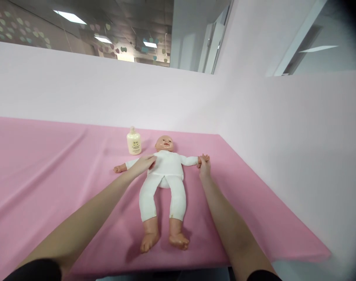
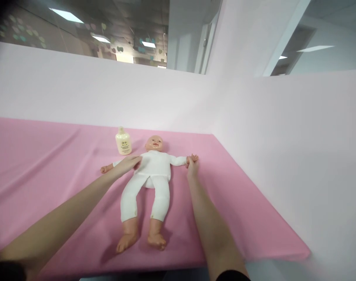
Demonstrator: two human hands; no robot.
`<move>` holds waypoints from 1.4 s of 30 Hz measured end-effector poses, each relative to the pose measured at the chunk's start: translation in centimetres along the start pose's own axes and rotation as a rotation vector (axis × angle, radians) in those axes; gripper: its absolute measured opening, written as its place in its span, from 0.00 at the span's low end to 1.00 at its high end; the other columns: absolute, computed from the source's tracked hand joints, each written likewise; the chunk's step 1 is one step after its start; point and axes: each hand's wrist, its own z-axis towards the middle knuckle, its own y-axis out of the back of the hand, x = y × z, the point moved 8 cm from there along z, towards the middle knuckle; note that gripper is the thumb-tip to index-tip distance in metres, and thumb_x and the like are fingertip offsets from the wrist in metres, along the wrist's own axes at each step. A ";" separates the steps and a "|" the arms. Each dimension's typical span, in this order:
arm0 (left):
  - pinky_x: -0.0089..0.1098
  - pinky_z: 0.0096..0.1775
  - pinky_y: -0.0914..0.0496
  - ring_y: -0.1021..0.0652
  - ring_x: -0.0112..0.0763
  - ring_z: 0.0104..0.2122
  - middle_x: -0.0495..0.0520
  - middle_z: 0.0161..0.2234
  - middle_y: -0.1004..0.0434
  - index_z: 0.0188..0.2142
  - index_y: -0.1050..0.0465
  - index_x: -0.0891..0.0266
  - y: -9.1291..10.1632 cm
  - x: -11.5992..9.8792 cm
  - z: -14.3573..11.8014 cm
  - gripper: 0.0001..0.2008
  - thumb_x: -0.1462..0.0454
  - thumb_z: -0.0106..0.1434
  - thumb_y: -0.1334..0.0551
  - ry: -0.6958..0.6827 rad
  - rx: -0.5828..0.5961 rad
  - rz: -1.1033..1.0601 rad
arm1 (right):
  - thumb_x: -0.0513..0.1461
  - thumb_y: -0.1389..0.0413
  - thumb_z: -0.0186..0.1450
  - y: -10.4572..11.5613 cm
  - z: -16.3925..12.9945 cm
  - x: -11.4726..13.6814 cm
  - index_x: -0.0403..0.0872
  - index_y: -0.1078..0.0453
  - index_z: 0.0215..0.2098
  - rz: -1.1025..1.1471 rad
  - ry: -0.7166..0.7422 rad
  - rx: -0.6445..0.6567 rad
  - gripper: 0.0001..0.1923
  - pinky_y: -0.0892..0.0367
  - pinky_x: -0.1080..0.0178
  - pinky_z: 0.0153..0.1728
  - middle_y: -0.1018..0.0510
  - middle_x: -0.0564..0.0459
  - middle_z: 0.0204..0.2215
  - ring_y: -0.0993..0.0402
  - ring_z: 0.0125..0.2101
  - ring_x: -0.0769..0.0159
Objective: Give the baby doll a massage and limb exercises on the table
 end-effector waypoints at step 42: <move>0.32 0.42 0.33 0.24 0.33 0.38 0.57 0.39 0.23 0.40 0.29 0.64 -21.6 -3.1 12.9 0.25 0.56 0.70 0.61 -0.380 0.237 0.481 | 0.51 0.42 0.54 -0.3 -0.4 -0.3 0.48 0.37 0.30 0.039 -0.121 -0.052 0.17 0.54 0.69 0.14 0.36 0.61 0.17 0.49 0.13 0.76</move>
